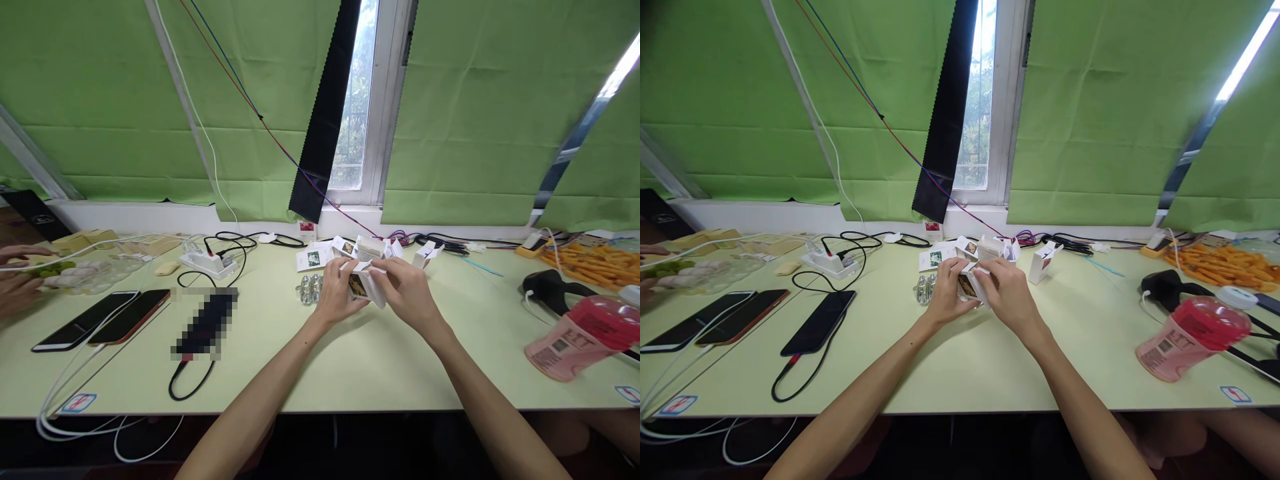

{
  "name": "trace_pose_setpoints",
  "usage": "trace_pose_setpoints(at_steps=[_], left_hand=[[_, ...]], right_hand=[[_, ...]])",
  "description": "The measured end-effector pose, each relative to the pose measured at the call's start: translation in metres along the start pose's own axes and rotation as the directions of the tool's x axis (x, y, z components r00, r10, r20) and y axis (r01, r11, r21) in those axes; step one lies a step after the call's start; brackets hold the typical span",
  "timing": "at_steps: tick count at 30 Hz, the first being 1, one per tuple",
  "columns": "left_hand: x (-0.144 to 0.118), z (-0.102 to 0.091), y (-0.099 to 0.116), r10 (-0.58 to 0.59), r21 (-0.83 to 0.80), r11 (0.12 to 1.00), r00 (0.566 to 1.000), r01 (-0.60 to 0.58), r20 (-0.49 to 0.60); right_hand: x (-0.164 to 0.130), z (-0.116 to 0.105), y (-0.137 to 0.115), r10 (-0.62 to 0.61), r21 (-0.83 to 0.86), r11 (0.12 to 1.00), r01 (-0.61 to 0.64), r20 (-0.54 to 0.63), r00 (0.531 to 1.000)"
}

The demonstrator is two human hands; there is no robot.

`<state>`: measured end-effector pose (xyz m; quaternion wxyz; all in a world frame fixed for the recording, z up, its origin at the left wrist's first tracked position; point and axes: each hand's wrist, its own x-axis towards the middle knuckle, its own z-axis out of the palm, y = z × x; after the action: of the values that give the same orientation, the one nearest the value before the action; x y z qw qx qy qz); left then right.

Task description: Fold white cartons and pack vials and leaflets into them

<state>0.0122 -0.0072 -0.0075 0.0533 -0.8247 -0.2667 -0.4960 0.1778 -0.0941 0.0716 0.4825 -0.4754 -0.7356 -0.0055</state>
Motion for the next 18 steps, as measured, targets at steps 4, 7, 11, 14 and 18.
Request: trace_pose_setpoints(at_steps=[4, 7, 11, 14, 18], left_hand=[[0.0001, -0.0006, 0.0, 0.007, -0.002, 1.0, 1.0, -0.007, -0.003], [0.0001, -0.0008, 0.0001, -0.003, 0.004, 1.0, 1.0, 0.003, 0.003], [0.0005, -0.0008, 0.0004, -0.009, 0.006, 1.0, 1.0, 0.009, 0.004], [0.0011, -0.0011, 0.0008, -0.002, 0.002, 1.0, 1.0, 0.002, -0.002], [0.0014, -0.0014, 0.0009, 0.004, -0.001, 1.0, 1.0, -0.004, -0.003]], right_hand=[[-0.0004, -0.0002, 0.0001, -0.013, 0.001, 1.0, 0.013, 0.009, 1.0], [-0.0013, -0.0004, 0.0006, -0.011, 0.006, 1.0, 0.011, 0.012, 1.0], [-0.0018, -0.0002, 0.0009, -0.007, 0.009, 1.0, 0.007, 0.013, 1.0], [-0.0018, 0.0, 0.0006, -0.004, 0.012, 1.0, 0.003, 0.013, 1.0], [-0.0018, -0.0004, 0.0004, 0.0, 0.014, 1.0, 0.0, 0.022, 1.0]])
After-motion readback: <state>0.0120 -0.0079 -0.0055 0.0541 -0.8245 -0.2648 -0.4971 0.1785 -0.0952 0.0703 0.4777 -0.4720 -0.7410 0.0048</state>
